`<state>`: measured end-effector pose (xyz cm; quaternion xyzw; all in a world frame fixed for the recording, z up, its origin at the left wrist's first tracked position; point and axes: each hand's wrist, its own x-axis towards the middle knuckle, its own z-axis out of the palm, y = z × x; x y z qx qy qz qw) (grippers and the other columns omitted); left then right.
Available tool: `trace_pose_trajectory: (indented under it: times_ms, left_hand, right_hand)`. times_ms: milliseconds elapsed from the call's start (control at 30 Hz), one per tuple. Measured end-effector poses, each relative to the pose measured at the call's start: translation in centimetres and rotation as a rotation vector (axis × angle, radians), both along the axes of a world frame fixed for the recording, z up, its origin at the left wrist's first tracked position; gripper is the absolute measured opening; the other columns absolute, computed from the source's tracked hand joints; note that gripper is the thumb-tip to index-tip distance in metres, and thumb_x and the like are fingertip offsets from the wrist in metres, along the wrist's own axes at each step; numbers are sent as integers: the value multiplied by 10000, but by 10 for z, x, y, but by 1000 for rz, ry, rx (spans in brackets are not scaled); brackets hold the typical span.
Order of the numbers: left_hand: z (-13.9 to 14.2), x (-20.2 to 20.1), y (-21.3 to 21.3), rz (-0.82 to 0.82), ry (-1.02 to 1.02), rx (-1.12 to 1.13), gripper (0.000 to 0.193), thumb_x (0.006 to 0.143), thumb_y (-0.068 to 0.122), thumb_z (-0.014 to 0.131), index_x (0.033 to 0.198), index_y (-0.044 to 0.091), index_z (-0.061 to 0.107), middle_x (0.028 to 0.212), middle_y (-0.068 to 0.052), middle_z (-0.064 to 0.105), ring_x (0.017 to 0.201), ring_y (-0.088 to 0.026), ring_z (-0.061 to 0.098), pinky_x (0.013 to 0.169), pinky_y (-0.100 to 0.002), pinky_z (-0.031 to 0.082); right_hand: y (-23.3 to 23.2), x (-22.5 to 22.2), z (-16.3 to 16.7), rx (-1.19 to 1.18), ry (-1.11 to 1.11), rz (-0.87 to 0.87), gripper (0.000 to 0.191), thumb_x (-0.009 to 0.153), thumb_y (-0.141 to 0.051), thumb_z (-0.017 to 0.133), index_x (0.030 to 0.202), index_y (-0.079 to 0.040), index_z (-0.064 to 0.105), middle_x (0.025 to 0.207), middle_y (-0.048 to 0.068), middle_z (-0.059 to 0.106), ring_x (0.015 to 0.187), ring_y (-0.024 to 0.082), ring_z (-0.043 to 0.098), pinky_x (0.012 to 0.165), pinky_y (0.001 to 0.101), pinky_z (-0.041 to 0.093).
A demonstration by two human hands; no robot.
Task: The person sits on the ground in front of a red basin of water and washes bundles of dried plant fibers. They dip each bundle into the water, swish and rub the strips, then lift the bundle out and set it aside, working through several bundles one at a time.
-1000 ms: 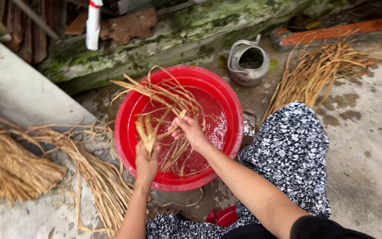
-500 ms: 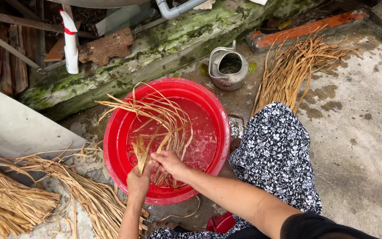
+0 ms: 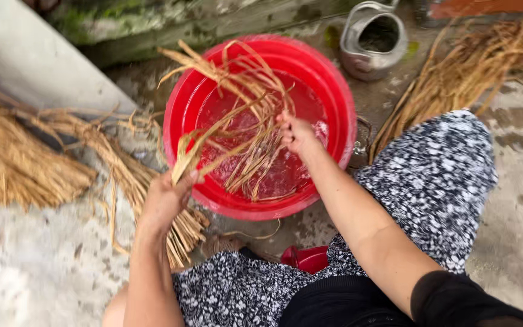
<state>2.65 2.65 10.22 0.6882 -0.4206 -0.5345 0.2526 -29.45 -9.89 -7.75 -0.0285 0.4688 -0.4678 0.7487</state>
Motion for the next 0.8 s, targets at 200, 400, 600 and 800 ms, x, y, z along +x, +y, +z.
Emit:
trace_pose_trajectory:
  times_ms: [200,400,600,800]
  left_hand:
    - [41,64,12,318,336,-325,194,1023,203,689,977,15,711,603,32,523,462,-59,393,408,-214,299]
    - [39,66,4,491,517,-554,208,980,104,671,1143,-21,641,876,-72,719,686,-123,671,628,-232,572]
    - [15,30,-22,462,729,-462,310,959,159,741,1227,28,657,801,8,651,563,-51,518,474,-197,420]
    - [-35,10,-34,412,673,-293,303,885,177,799,1134,39,694,646,59,539,457,-30,413,397,-192,317]
  right_hand:
    - [-14,-43,-14,-62,2,-329,224,1044,-291,533,949,-136,663,624,-47,551,463,67,452,381,225,321]
    - [11,1,-13,149,532,-85,190,1024,-281,592,1095,-109,552,732,-4,583,553,99,559,425,247,465]
    - [34,33,-34,78,399,265,140,997,-156,628,1012,-63,732,735,58,666,586,124,602,476,238,534]
    - [28,16,-67,219,748,225,171,1037,-161,593,980,-22,674,772,98,647,599,179,579,466,320,445]
